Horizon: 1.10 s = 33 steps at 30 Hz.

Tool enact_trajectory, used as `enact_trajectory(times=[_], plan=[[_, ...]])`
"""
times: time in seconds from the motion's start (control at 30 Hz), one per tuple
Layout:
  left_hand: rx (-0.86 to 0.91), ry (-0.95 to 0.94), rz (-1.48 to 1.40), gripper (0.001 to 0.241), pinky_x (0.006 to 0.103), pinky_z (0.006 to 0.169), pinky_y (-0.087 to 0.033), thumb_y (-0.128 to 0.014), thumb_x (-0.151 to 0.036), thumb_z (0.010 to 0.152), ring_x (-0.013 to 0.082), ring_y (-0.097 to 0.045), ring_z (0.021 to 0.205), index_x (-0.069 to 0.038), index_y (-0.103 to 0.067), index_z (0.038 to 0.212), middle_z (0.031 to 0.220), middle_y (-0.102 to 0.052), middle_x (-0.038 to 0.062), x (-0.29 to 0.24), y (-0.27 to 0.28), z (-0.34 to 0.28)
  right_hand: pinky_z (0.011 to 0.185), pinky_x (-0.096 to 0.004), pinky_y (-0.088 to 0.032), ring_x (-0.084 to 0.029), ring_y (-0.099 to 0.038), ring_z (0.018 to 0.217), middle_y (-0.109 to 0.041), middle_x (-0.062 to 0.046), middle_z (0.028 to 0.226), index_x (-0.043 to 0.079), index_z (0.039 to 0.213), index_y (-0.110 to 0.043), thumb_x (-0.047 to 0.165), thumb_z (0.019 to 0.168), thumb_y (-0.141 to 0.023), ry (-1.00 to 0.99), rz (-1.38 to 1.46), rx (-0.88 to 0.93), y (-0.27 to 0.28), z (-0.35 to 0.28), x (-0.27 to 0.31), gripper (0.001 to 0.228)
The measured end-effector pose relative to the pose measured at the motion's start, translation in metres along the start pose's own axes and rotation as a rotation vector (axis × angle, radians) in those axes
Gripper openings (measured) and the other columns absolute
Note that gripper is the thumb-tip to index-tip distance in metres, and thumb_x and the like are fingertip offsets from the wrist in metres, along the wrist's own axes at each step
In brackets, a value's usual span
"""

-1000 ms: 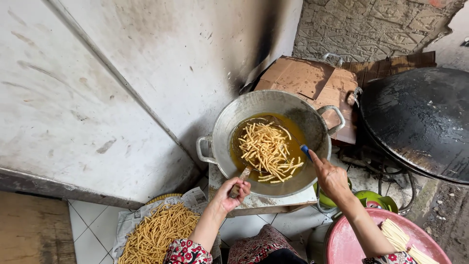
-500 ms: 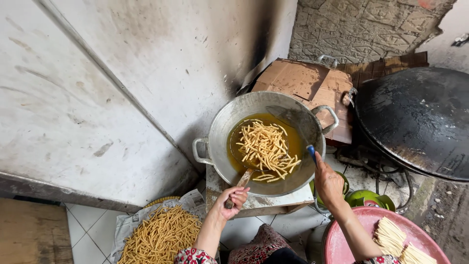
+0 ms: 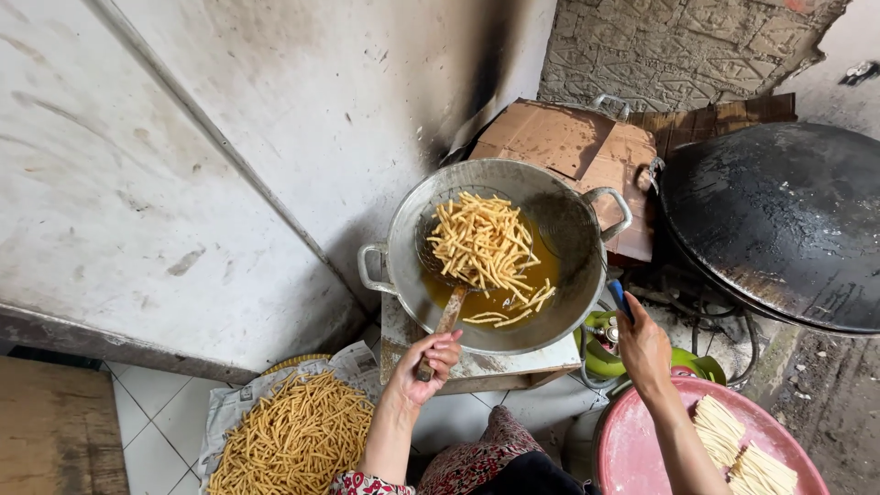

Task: Frying and straining noodles in a large wok over a gas stove

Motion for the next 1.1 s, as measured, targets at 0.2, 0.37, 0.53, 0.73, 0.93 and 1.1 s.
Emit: enact_trajectory(times=[0.2,0.37,0.53,0.73,0.93,1.1], plan=[[-0.007,-0.028,0.042,0.034,0.0111,0.033,-0.048,-0.064,-0.003,0.095,0.0058,-0.056,0.050,0.009,-0.050,0.124,0.074,-0.055,0.000,-0.016,-0.021,0.003,0.037,-0.024,-0.030,-0.012,-0.041,0.043,-0.073,-0.015,0.077,0.011,0.149,-0.056,0.030,0.108,-0.048,-0.078,0.067,0.167,0.005,-0.015,-0.024,0.045],[0.037,-0.001,0.027,0.031,0.0114,0.035,-0.047,-0.060,-0.003,0.096,0.0048,-0.055,0.051,0.007,-0.048,0.123,0.075,-0.054,0.000,-0.026,-0.029,0.010,0.043,-0.025,-0.032,-0.014,-0.047,0.053,-0.063,-0.011,0.073,0.007,0.140,-0.064,0.024,0.106,-0.053,-0.266,0.283,0.305,-0.004,-0.021,-0.053,0.040],[0.039,-0.004,0.005,0.035,0.0117,0.035,-0.045,-0.061,-0.001,0.095,0.0053,-0.053,0.051,0.009,-0.045,0.124,0.075,-0.052,0.001,-0.029,-0.031,0.014,0.042,-0.027,-0.019,-0.014,-0.031,0.046,-0.043,-0.006,0.057,-0.003,0.131,-0.071,0.012,0.102,-0.057,-0.385,0.590,0.368,0.002,-0.027,-0.073,0.035],[0.020,-0.017,-0.028,0.040,0.0128,0.038,-0.046,-0.060,-0.001,0.094,0.0073,-0.054,0.056,0.008,-0.039,0.127,0.079,-0.050,0.003,-0.030,-0.017,0.022,0.036,-0.027,-0.015,-0.012,-0.029,0.043,-0.041,-0.004,0.056,-0.011,0.123,-0.070,0.006,0.099,-0.056,-0.346,0.791,0.471,0.011,-0.026,-0.087,0.033],[-0.012,-0.029,-0.026,0.035,0.0121,0.036,-0.044,-0.059,0.000,0.095,0.0065,-0.053,0.054,0.007,-0.040,0.124,0.077,-0.050,0.003,-0.029,-0.012,0.020,0.036,-0.027,-0.015,-0.012,-0.029,0.043,-0.043,-0.006,0.057,-0.006,0.132,-0.068,0.009,0.100,-0.056,-0.338,0.727,0.492,0.027,-0.021,-0.053,0.038],[-0.002,-0.008,-0.049,0.034,0.0123,0.037,-0.046,-0.059,0.001,0.094,0.0075,-0.054,0.053,0.007,-0.041,0.122,0.077,-0.050,0.003,-0.031,-0.013,0.015,0.037,-0.028,-0.017,-0.014,-0.030,0.044,-0.044,-0.005,0.055,-0.005,0.131,-0.071,0.009,0.101,-0.056,-0.302,0.624,0.545,0.033,-0.007,-0.063,0.037]])
Point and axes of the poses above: each hand's wrist, its own z-axis towards the middle knuckle, its own y-axis out of the back of the hand, x = y × z, the point moved 4 cm from there along z, towards the middle knuckle
